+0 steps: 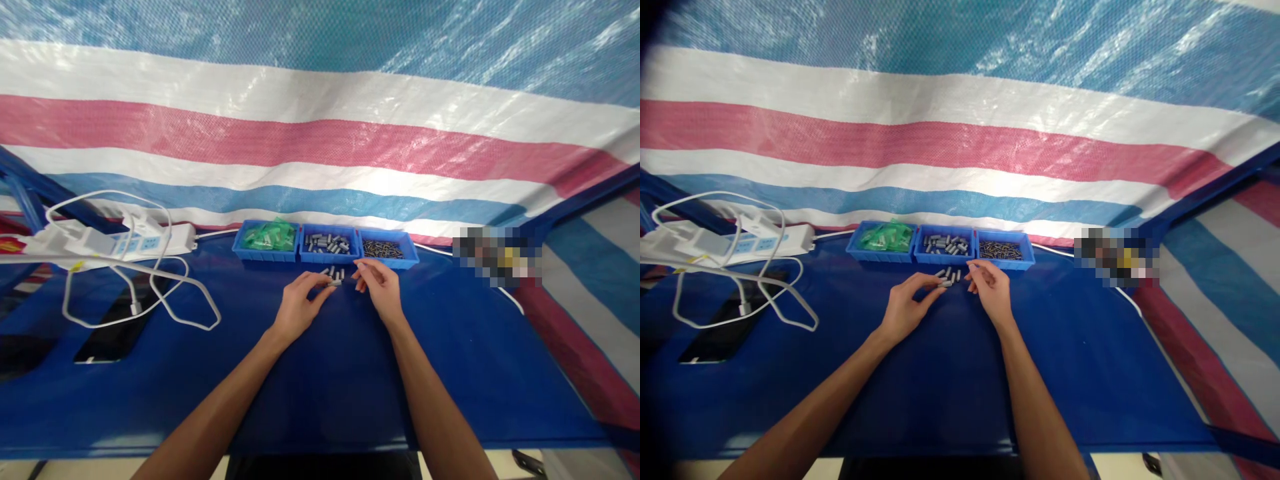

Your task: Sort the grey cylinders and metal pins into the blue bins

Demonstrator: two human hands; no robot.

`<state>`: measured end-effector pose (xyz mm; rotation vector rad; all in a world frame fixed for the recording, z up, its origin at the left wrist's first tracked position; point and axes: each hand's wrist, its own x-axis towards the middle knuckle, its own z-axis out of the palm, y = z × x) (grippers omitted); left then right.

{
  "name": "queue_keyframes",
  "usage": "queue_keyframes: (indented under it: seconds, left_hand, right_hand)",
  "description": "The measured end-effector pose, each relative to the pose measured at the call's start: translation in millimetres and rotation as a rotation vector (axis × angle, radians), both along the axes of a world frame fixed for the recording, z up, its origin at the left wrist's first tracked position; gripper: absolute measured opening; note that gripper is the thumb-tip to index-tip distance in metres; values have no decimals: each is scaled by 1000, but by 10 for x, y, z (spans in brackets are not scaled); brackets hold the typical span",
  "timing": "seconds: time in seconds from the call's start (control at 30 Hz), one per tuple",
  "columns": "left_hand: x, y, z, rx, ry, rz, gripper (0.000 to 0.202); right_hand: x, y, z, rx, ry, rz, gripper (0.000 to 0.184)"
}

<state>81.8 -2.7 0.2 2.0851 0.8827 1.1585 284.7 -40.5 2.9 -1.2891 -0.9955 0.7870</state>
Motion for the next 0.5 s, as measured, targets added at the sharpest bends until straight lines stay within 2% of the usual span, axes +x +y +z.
queue_keyframes:
  seconds: [0.1, 0.23, 0.4, 0.5]
  left_hand:
    - [35, 39, 78, -122, -83, -42, 10]
    - [127, 169, 177, -244, -139, -173, 12]
    - [177, 384, 286, -151, -61, -216, 5]
    - [175, 476, 364, -194, -2, -297, 10]
  right_hand:
    - [-40, -7, 58, -13, 51, 88, 33]
    - [-54, -22, 79, -16, 139, 138, 34]
    - [-15, -8, 37, 7, 192, 170, 28]
    - [-6, 3, 24, 28, 209, 181, 25]
